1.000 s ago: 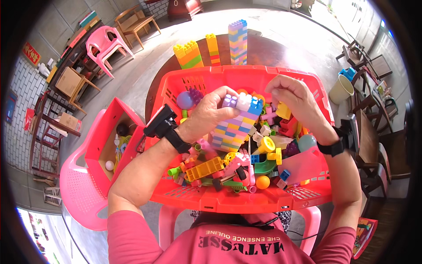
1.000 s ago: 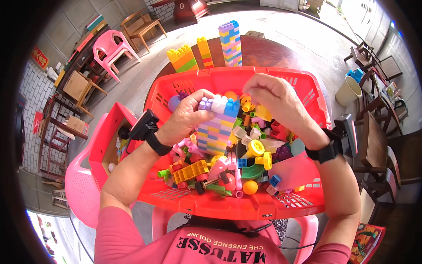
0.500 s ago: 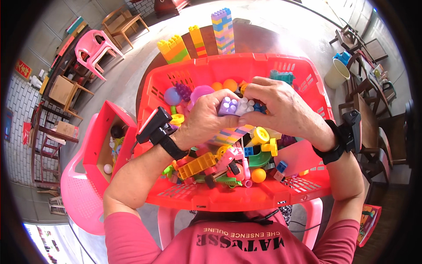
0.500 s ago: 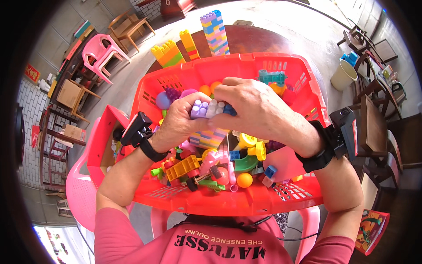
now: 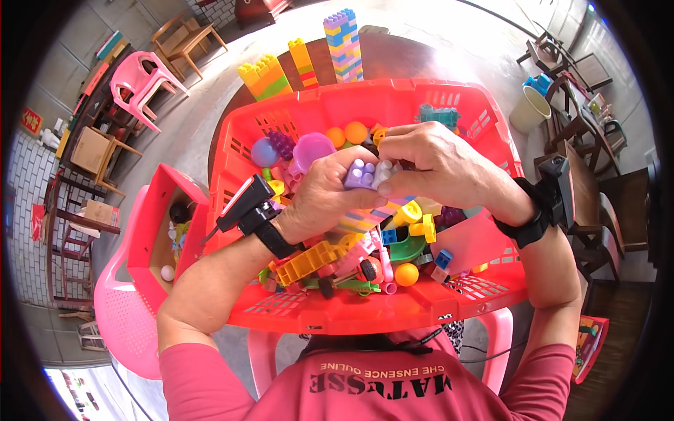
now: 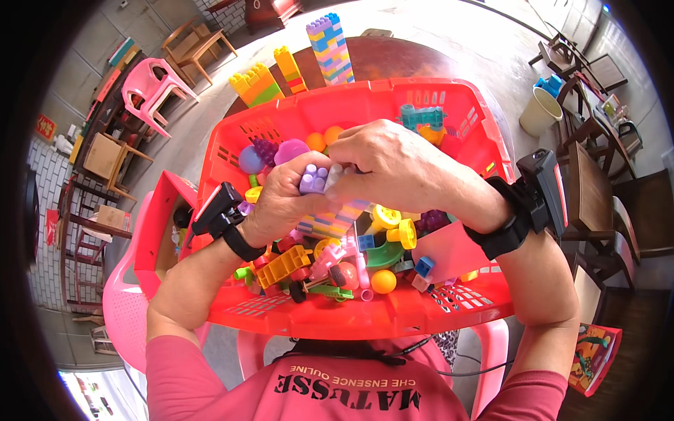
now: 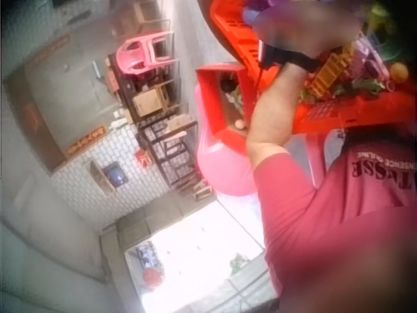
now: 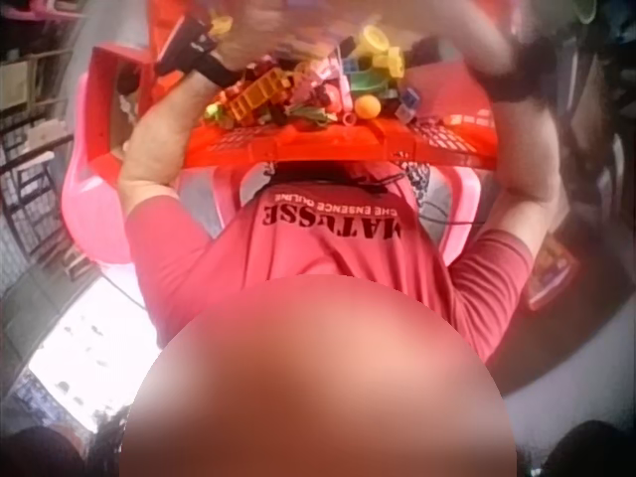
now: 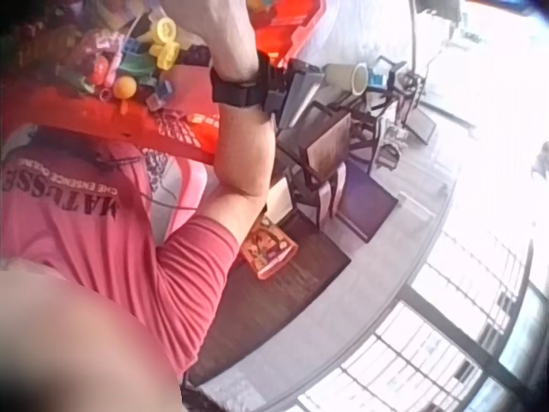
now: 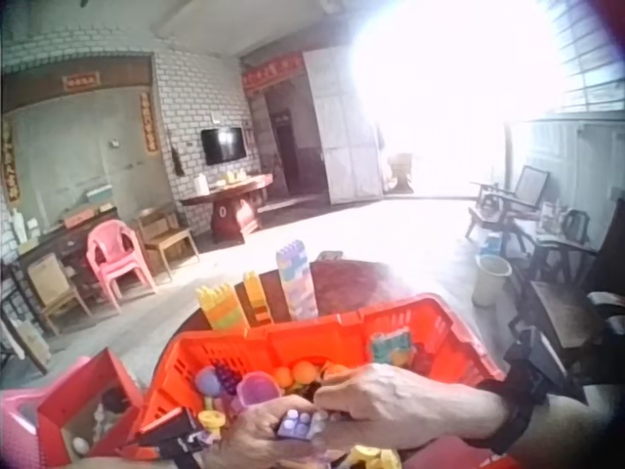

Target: The person searches through a red basket for colorful plastic blocks and connects them together to build a multi-colored tower.

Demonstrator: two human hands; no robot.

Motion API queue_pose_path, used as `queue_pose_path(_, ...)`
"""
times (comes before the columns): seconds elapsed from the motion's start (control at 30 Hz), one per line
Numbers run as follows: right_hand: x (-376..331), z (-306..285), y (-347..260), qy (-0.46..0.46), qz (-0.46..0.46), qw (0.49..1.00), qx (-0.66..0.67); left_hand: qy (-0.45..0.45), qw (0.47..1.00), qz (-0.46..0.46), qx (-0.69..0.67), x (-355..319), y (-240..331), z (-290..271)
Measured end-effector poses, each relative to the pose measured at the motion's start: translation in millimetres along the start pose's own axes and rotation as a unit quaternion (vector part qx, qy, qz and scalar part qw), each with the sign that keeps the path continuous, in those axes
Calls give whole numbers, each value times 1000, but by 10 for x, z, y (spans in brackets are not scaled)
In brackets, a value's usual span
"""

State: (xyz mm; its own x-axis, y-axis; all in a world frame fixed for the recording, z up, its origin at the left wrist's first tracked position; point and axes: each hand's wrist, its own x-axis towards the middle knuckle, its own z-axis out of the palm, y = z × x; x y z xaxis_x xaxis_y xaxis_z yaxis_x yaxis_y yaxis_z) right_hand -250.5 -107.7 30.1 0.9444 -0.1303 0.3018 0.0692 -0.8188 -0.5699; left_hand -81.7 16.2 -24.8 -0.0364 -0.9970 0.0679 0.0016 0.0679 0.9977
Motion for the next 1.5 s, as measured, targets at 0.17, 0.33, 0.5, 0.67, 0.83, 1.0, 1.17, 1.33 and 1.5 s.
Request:
queue_pose_path(0.17,-100,15,-142,-12,35,986,-160,-5,999,-6,44,2,-56,27)
queue_pose_path(0.33,-67,-10,-32,-25,-20,996,-86,-21,998,13,53,7,-75,12)
queue_pose_path(0.5,-39,-53,129,-94,29,992,74,-59,996,40,61,7,-78,-6)
queue_pose_path(0.67,-69,-69,146,-80,142,978,128,-77,997,-12,-6,50,-126,-113)
queue_pose_path(0.83,-48,-69,188,-58,146,983,98,-145,981,-98,-90,95,-202,-261)
queue_pose_path(1.0,-66,-40,240,-21,127,988,89,-131,983,-66,-113,147,-260,-281)
queue_pose_path(1.17,-52,-43,232,-15,103,993,48,-117,988,-48,-95,131,-203,-266)
queue_pose_path(1.33,-47,-44,131,12,61,997,-45,-38,999,0,31,103,-160,-108)
queue_pose_path(1.5,-62,3,66,84,53,992,-71,11,1000,21,5,90,-123,-90)
